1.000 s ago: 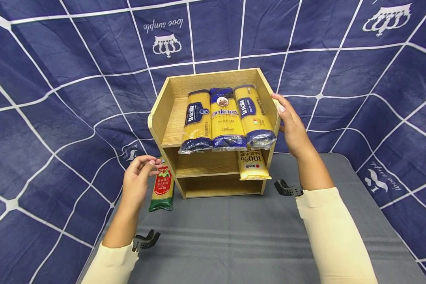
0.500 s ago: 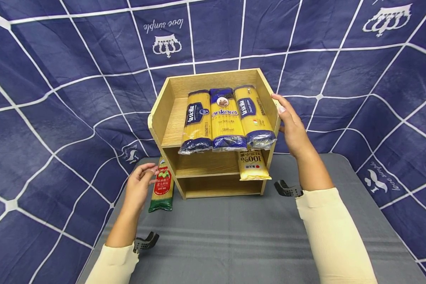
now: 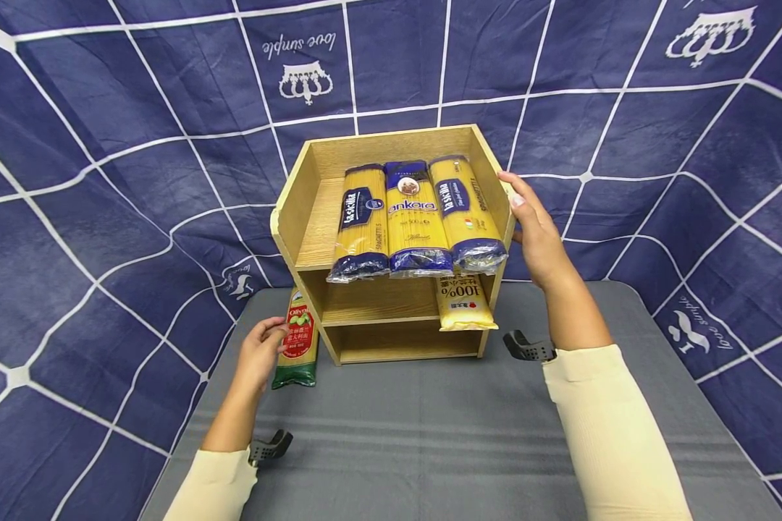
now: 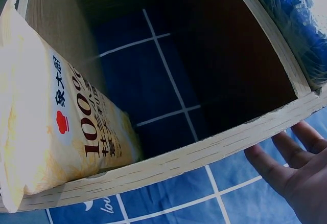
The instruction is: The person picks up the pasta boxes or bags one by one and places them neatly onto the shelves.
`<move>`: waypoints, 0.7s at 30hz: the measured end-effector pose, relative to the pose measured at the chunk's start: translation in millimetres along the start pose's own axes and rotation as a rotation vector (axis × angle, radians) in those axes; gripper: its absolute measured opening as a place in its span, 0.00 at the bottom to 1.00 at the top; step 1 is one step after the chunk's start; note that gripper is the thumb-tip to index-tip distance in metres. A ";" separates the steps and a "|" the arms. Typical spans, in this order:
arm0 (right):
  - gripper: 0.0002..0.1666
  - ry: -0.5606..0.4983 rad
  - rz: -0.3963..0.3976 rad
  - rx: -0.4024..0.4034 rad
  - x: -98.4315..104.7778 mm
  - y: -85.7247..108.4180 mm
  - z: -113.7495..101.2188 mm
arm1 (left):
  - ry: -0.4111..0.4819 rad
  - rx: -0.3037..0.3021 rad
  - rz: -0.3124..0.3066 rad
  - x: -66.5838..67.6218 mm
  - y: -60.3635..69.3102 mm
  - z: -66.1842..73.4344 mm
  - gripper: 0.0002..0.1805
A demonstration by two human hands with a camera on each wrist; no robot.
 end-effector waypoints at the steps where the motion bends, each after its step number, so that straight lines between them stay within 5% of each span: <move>1: 0.28 -0.002 -0.001 0.000 0.0 0.2 -0.1 | -0.003 0.007 -0.001 0.0 -1.3 -3.3 0.20; 13: 0.28 -0.003 0.000 0.005 -0.8 -0.5 0.8 | -0.082 0.073 0.000 1.4 -22.3 -44.7 0.25; 21: 0.28 -0.009 0.001 0.009 0.6 -0.6 1.3 | -0.153 0.054 0.054 2.3 -31.2 -66.7 0.27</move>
Point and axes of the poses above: each hand's wrist, its own y-axis away from the middle knuckle, its own x-axis out of the back of the hand, z = x × y, the point moved 7 cm from there along -y, towards the middle knuckle, and after that the axes turned 11 degrees about x, right-handed, at the moved point
